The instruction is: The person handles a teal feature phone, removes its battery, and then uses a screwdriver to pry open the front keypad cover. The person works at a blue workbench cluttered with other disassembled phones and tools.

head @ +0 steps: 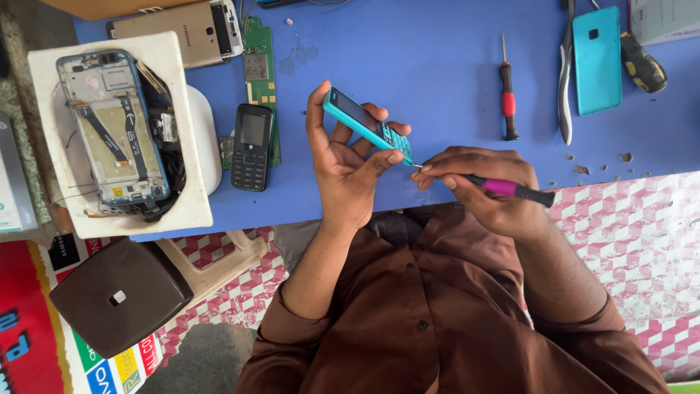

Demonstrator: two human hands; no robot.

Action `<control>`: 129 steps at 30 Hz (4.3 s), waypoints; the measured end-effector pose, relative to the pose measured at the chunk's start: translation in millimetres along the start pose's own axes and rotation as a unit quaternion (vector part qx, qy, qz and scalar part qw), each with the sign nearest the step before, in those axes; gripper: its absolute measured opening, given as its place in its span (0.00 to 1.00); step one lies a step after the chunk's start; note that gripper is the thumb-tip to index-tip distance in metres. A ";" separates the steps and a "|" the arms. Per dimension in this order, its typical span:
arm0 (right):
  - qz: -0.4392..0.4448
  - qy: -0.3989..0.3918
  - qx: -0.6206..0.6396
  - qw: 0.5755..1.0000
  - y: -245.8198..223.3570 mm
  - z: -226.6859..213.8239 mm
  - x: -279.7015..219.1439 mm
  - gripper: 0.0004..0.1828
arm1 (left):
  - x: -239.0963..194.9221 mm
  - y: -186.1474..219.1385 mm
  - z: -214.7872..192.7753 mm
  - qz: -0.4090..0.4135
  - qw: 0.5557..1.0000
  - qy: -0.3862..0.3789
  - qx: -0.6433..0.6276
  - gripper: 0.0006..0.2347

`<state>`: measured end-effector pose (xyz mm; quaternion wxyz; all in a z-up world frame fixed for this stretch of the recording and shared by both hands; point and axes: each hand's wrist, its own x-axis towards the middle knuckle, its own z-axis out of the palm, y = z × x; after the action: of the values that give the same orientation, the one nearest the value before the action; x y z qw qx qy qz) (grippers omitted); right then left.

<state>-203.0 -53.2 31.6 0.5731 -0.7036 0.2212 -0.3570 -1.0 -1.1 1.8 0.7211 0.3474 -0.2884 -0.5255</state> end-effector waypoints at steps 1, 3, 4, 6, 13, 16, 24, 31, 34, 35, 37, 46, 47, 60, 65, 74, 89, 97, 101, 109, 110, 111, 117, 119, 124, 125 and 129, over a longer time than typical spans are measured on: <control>-0.012 0.003 -0.021 1.000 -1.5 1.9 0.2 0.10 | 0.3 0.4 0.5 0.000 1.000 0.003 0.002 0.45; -0.037 0.017 -0.066 0.997 -2.8 7.9 0.0 0.08 | 0.2 0.9 0.8 0.008 1.000 0.005 0.003 0.45; -0.051 0.027 -0.090 0.994 -2.4 12.2 -0.3 0.07 | -0.2 0.8 0.8 0.011 1.000 0.006 0.004 0.45; -0.077 0.042 -0.131 0.987 -1.1 19.6 -0.3 0.08 | -0.2 0.9 1.0 0.012 1.000 0.014 -0.005 0.45; -0.139 0.088 -0.230 0.959 3.9 38.0 0.5 0.11 | -1.0 0.8 3.3 0.036 0.999 0.018 0.009 0.44; -0.159 0.108 -0.257 0.947 6.0 45.4 -0.3 0.12 | -1.8 0.1 3.7 0.039 0.999 0.025 0.005 0.43; -0.258 0.131 -0.358 0.888 15.8 55.7 1.6 0.13 | -3.6 -1.7 3.7 0.035 0.999 0.031 -0.013 0.44; -0.261 0.119 -0.340 0.896 18.6 52.2 0.9 0.13 | -3.8 2.0 1.6 0.014 1.000 -0.014 -0.013 0.49; -0.232 0.117 -0.288 0.922 17.5 49.4 -1.4 0.13 | -3.5 3.0 2.1 0.010 1.000 -0.020 -0.008 0.50; -0.220 0.116 -0.267 0.931 16.7 47.8 -2.1 0.13 | -3.2 3.4 2.3 0.005 1.000 -0.022 -0.015 0.50; -0.189 0.111 -0.218 0.951 14.5 43.7 -4.3 0.13 | -2.9 3.7 2.5 -0.006 0.999 -0.025 -0.027 0.50; -0.209 0.106 -0.216 0.948 15.6 37.6 -6.2 0.14 | -5.3 -1.0 0.8 0.001 0.999 -0.030 -0.017 0.48; -0.222 0.116 -0.229 0.941 16.7 39.9 -6.2 0.14 | -5.7 -1.7 1.1 0.005 0.999 -0.028 -0.016 0.48; -0.237 0.193 -0.301 0.903 23.9 60.1 -8.6 0.18 | -9.5 -3.5 7.3 0.049 0.998 -0.007 0.029 0.48; -0.175 0.175 -0.291 0.924 14.4 58.4 -9.2 0.16 | -10.5 -2.2 7.8 0.070 0.996 -0.009 0.047 0.47; 0.001 0.053 0.031 0.998 -3.2 16.7 -7.6 0.07 | -11.3 -7.6 2.0 0.073 0.996 -0.034 0.023 0.46; -0.198 0.084 -0.254 0.943 -0.8 35.0 -2.8 0.13 | -9.5 -10.3 2.0 0.102 0.995 -0.012 -0.009 0.39; -0.268 0.117 -0.346 0.892 9.8 49.1 0.4 0.16 | -9.8 -9.3 3.6 0.099 0.995 0.007 -0.015 0.39; -0.284 0.127 -0.372 0.874 10.8 51.3 2.1 0.17 | -9.4 -8.9 4.9 0.100 0.995 0.008 -0.017 0.39; -0.297 0.140 -0.409 0.852 13.1 55.1 5.1 0.15 | -10.1 -10.8 4.2 0.110 0.994 0.008 -0.006 0.38; -0.297 0.140 -0.409 0.852 12.9 55.3 5.1 0.15 | -10.4 -10.6 4.2 0.106 0.994 0.007 -0.005 0.39; -0.294 0.139 -0.402 0.856 12.5 55.3 5.1 0.15 | -11.0 -10.2 4.2 0.103 0.995 0.006 -0.004 0.39; -0.282 0.115 -0.352 0.885 9.6 51.8 1.8 0.16 | -12.4 -5.3 2.5 0.061 0.998 -0.016 -0.004 0.46; -0.278 0.109 -0.339 0.892 9.5 50.4 0.9 0.16 | -12.2 -3.8 2.2 0.049 0.998 -0.025 -0.008 0.48; -0.290 0.114 -0.316 0.896 13.1 48.2 2.1 0.16 | -10.5 -1.8 1.6 0.022 0.999 -0.040 -0.002 0.50; -0.293 0.117 -0.312 0.896 13.4 48.1 2.1 0.15 | -10.0 -1.2 1.1 0.011 0.999 -0.039 -0.014 0.51; -0.218 0.097 -0.234 0.942 8.4 44.6 -5.0 0.13 | -8.6 -1.3 0.8 -0.008 0.998 -0.037 -0.044 0.50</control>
<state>-171.8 -22.7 18.3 0.2758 -0.8112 0.1938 -0.4778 -4.8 6.7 0.7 0.7200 0.2981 -0.2892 -0.5560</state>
